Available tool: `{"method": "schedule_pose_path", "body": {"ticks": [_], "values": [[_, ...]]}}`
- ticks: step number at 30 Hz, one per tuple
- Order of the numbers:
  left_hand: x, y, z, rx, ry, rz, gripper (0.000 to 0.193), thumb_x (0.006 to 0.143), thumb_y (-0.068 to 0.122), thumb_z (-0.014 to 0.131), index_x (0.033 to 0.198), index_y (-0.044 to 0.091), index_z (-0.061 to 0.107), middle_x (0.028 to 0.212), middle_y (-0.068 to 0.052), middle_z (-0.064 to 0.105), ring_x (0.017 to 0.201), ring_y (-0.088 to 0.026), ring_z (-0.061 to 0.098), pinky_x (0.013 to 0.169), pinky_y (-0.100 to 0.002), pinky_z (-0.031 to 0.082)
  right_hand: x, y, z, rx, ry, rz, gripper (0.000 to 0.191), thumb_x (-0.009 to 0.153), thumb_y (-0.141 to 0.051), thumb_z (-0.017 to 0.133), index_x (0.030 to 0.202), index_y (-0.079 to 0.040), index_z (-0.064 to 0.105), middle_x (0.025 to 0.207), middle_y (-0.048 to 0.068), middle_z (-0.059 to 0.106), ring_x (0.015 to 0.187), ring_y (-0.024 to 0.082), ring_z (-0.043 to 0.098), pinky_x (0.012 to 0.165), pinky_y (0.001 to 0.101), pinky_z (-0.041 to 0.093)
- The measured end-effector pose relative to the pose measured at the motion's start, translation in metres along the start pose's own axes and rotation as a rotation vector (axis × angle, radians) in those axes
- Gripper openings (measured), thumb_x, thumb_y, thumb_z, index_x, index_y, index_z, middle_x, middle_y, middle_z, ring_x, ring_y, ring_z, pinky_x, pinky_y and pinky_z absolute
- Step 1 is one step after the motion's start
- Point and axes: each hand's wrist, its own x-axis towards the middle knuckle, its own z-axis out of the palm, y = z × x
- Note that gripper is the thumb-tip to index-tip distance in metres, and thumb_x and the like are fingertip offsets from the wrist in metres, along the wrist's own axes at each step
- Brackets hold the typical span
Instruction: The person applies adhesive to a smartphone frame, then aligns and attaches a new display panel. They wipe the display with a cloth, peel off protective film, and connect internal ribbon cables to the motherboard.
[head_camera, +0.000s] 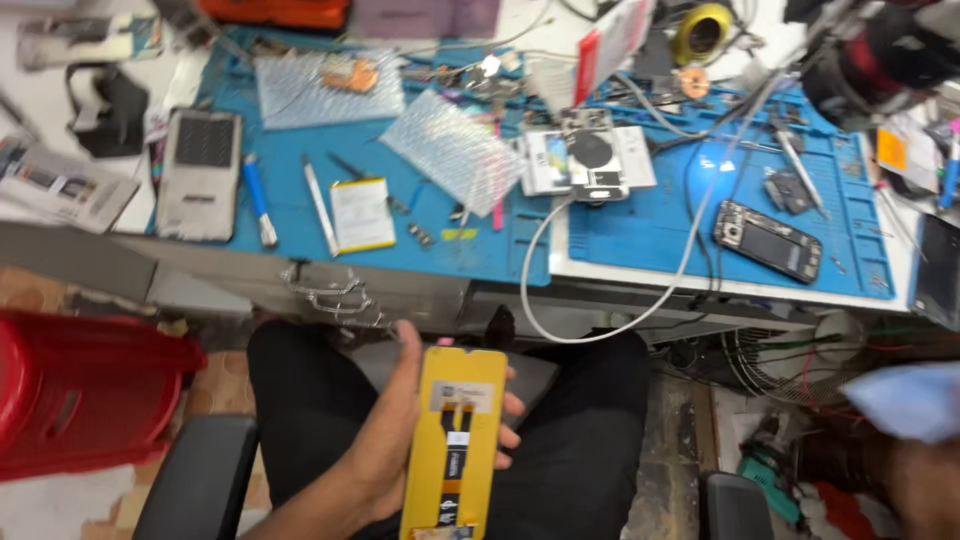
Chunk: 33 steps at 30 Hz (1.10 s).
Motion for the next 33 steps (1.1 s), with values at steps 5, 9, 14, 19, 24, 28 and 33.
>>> {"method": "schedule_pose_path", "body": {"ticks": [5,9,14,19,24,28,33], "values": [[-0.027,-0.009,-0.005,0.030,-0.063,-0.055,0.111,0.082,0.087,0.013,0.134,0.000,0.057,0.105,-0.014,0.068,0.088,-0.023,0.071,0.080,-0.039,0.062,-0.051,-0.116,0.070,0.165,-0.438,-0.276,0.015,0.090,-0.011,0.076,0.099,0.000,0.071,0.100,0.013,0.073,0.088,0.022,0.072,0.073,0.0361,0.057],[-0.038,-0.025,-0.014,0.040,-0.078,-0.063,0.116,0.080,0.091,0.011,0.134,0.000,0.059,0.107,-0.013,0.068,0.089,-0.022,0.069,0.079,-0.037,0.061,-0.074,-0.170,0.109,0.425,-0.588,-0.927,0.021,0.080,-0.004,0.078,0.091,0.001,0.060,0.102,0.014,0.067,0.097,0.032,0.071,0.077,0.0401,0.060],[-0.046,-0.030,-0.025,0.119,-0.082,-0.064,0.116,0.073,0.093,0.008,0.130,0.004,0.057,0.106,-0.012,0.065,0.091,-0.021,0.069,0.079,-0.037,0.062,-0.080,-0.206,0.118,0.266,-0.736,-1.241,0.022,0.075,-0.017,0.082,0.088,-0.005,0.069,0.106,0.012,0.067,0.104,0.029,0.066,0.082,0.0465,0.055],[-0.051,-0.026,-0.028,0.165,-0.044,-0.017,0.114,0.074,0.093,0.010,0.129,0.005,0.058,0.104,-0.011,0.065,0.088,-0.019,0.068,0.077,-0.035,0.061,-0.081,-0.219,0.123,0.194,-0.769,-1.291,0.016,0.078,-0.020,0.079,0.089,-0.009,0.072,0.109,0.009,0.068,0.106,0.028,0.065,0.088,0.0486,0.054],[-0.052,-0.023,-0.028,0.258,0.007,-0.023,0.114,0.071,0.094,0.010,0.127,0.007,0.059,0.102,-0.010,0.066,0.086,-0.017,0.068,0.075,-0.034,0.061,-0.085,-0.219,0.126,0.182,-0.791,-1.290,0.017,0.082,-0.025,0.079,0.088,-0.010,0.074,0.109,0.008,0.068,0.107,0.027,0.064,0.087,0.0478,0.053],[-0.053,-0.021,-0.031,0.288,-0.054,0.035,0.115,0.073,0.093,0.009,0.124,0.003,0.058,0.102,-0.010,0.064,0.088,-0.016,0.067,0.076,-0.034,0.061,-0.085,-0.218,0.125,0.164,-0.792,-1.295,0.017,0.081,-0.024,0.078,0.087,-0.008,0.074,0.109,0.008,0.068,0.107,0.027,0.064,0.087,0.0470,0.053],[-0.054,-0.021,-0.031,0.323,-0.027,-0.035,0.116,0.072,0.093,0.007,0.124,0.005,0.060,0.100,-0.009,0.066,0.089,-0.016,0.068,0.076,-0.033,0.061,-0.083,-0.219,0.126,0.161,-0.773,-1.325,0.015,0.080,-0.019,0.077,0.090,-0.008,0.075,0.110,0.009,0.068,0.106,0.027,0.064,0.088,0.0470,0.054]]}}
